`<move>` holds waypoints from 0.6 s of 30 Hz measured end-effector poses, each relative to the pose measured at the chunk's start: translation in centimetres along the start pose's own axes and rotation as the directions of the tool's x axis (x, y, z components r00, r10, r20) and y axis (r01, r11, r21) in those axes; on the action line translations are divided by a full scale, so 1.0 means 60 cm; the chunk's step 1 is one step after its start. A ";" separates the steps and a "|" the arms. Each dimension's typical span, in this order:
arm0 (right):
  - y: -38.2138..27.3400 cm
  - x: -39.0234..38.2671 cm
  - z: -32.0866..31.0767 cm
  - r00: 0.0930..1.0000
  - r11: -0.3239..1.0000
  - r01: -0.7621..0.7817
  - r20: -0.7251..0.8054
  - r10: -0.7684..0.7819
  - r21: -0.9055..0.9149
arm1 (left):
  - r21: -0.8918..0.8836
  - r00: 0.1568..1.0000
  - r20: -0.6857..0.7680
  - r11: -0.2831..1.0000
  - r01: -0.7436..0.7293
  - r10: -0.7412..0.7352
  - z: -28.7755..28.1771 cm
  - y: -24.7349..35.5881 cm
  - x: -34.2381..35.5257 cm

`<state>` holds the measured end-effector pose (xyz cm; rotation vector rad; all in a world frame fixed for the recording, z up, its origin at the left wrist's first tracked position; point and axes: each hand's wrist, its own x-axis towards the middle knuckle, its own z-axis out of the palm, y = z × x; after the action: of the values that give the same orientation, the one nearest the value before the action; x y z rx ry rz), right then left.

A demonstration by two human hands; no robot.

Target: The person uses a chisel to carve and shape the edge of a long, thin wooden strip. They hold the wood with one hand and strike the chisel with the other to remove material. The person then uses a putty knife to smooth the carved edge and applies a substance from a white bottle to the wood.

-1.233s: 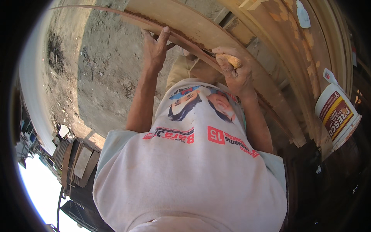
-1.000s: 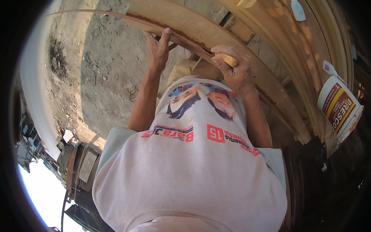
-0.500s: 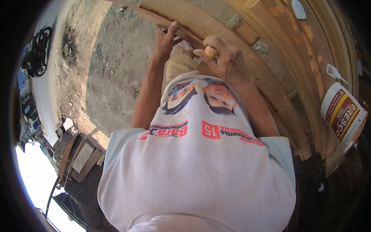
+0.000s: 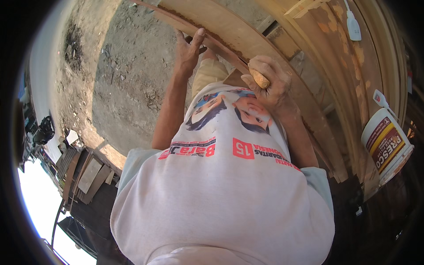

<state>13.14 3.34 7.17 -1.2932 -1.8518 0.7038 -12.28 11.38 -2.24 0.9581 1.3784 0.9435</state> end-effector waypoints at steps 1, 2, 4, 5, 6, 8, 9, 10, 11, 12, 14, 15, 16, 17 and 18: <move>-0.007 -0.006 -0.006 0.999 1.000 -0.024 0.022 0.024 0.000 | -0.021 0.999 0.022 0.999 0.050 -0.050 -0.006 0.017 -0.002; -0.015 -0.012 -0.011 0.998 0.999 -0.049 0.044 0.049 0.000 | -0.039 0.994 0.046 0.994 0.101 -0.100 -0.009 0.026 -0.003; -0.017 -0.018 -0.013 0.997 0.998 -0.057 0.044 0.057 -0.004 | -0.026 0.998 0.033 0.998 0.063 -0.062 -0.008 0.014 0.004; -0.015 -0.020 -0.011 0.999 0.999 -0.041 0.023 0.041 -0.007 | -0.016 0.999 0.025 0.999 0.040 -0.040 -0.008 0.010 0.007; -0.013 -0.021 -0.010 1.000 1.000 -0.025 0.002 0.025 -0.011 | -0.038 0.998 0.027 0.998 0.050 -0.049 -0.008 0.008 0.007; -0.009 -0.017 -0.010 0.999 0.999 -0.011 -0.034 0.010 -0.031 | -0.083 0.997 0.034 0.994 0.072 -0.070 -0.008 0.010 0.007; -0.008 -0.017 -0.010 0.999 0.999 -0.004 -0.050 0.002 -0.041 | -0.076 0.997 0.042 0.994 0.074 -0.071 -0.007 0.012 0.006; -0.006 -0.021 -0.008 0.998 1.000 -0.004 -0.070 0.002 -0.030 | -0.066 0.996 0.045 0.995 0.078 -0.075 -0.008 0.014 0.006; -0.003 -0.027 -0.006 0.996 1.000 -0.004 -0.089 0.003 -0.019 | -0.057 0.996 0.046 0.995 0.081 -0.079 -0.010 0.015 0.005; 0.001 -0.032 -0.004 0.994 1.000 -0.004 -0.108 0.003 -0.008 | -0.051 0.995 0.058 0.995 0.081 -0.078 -0.012 0.017 0.007; 0.016 -0.031 -0.008 0.983 0.989 -0.111 -0.139 0.123 0.094 | -0.053 0.993 0.075 0.994 0.091 -0.087 -0.013 0.015 0.007; 0.020 -0.031 -0.008 0.972 0.976 -0.162 -0.150 0.184 0.146 | -0.061 0.994 0.068 0.994 0.086 -0.082 -0.014 0.017 0.005; 0.012 -0.029 -0.013 0.987 0.991 -0.105 -0.116 0.115 0.088 | -0.065 0.994 0.069 0.994 0.083 -0.079 -0.012 0.020 0.003; -0.004 -0.012 -0.021 0.997 0.999 -0.032 -0.076 0.034 0.034 | -0.073 0.996 0.061 0.995 0.071 -0.067 -0.011 0.023 0.004; -0.024 0.004 -0.030 0.999 0.999 0.044 -0.031 -0.045 -0.017 | -0.070 0.996 0.065 0.995 0.072 -0.068 -0.010 0.021 0.007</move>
<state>13.81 3.10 9.35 -1.2622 -1.8585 0.6429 -12.88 12.19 -1.21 0.8728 1.3087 0.8974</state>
